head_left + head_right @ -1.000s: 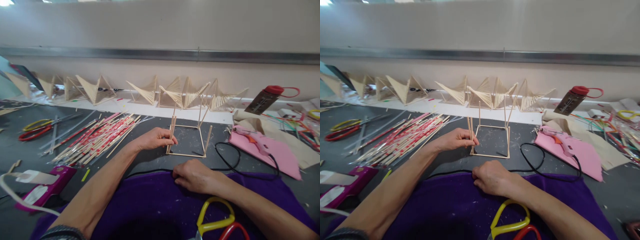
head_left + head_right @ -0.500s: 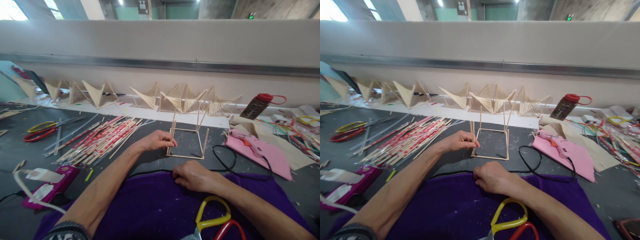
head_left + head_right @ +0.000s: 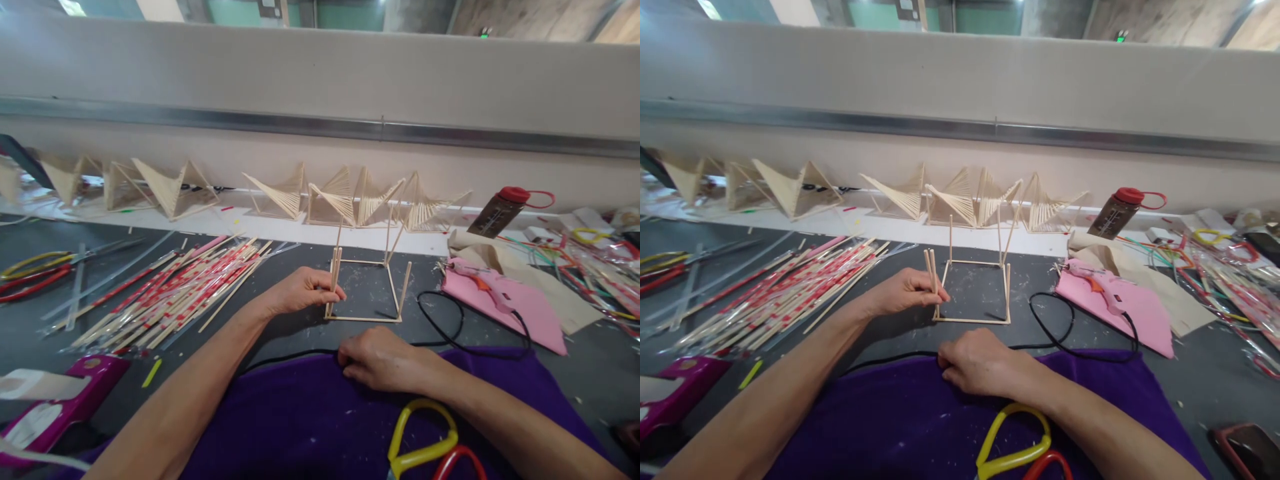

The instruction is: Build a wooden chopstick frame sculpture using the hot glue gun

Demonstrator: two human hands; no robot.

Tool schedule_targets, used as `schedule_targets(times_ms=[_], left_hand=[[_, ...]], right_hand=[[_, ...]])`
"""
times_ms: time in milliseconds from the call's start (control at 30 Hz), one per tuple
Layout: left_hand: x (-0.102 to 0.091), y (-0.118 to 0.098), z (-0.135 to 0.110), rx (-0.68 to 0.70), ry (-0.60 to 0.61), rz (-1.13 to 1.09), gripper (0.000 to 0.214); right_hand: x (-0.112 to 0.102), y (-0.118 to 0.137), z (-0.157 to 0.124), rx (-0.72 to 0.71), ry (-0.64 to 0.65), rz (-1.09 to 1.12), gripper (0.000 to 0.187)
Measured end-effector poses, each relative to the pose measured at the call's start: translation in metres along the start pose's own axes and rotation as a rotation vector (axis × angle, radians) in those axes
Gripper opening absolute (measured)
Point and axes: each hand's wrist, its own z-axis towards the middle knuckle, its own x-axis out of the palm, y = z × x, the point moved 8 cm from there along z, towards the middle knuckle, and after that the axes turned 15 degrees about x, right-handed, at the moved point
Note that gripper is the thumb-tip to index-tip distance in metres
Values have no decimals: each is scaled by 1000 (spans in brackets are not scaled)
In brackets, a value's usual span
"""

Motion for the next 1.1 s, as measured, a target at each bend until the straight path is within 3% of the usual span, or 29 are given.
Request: schedule_targets(times_ms=[500, 767, 1100], left_hand=[[-1, 6, -2, -86, -16, 5, 23], [0, -1, 3, -29, 25, 46, 23], [3, -7, 2, 1, 19, 56, 25]], right_hand=[[-3, 13, 0, -2, -15, -126, 25], [-5, 11, -1, -77, -74, -131, 24], [-1, 5, 1, -61, -84, -103, 22]])
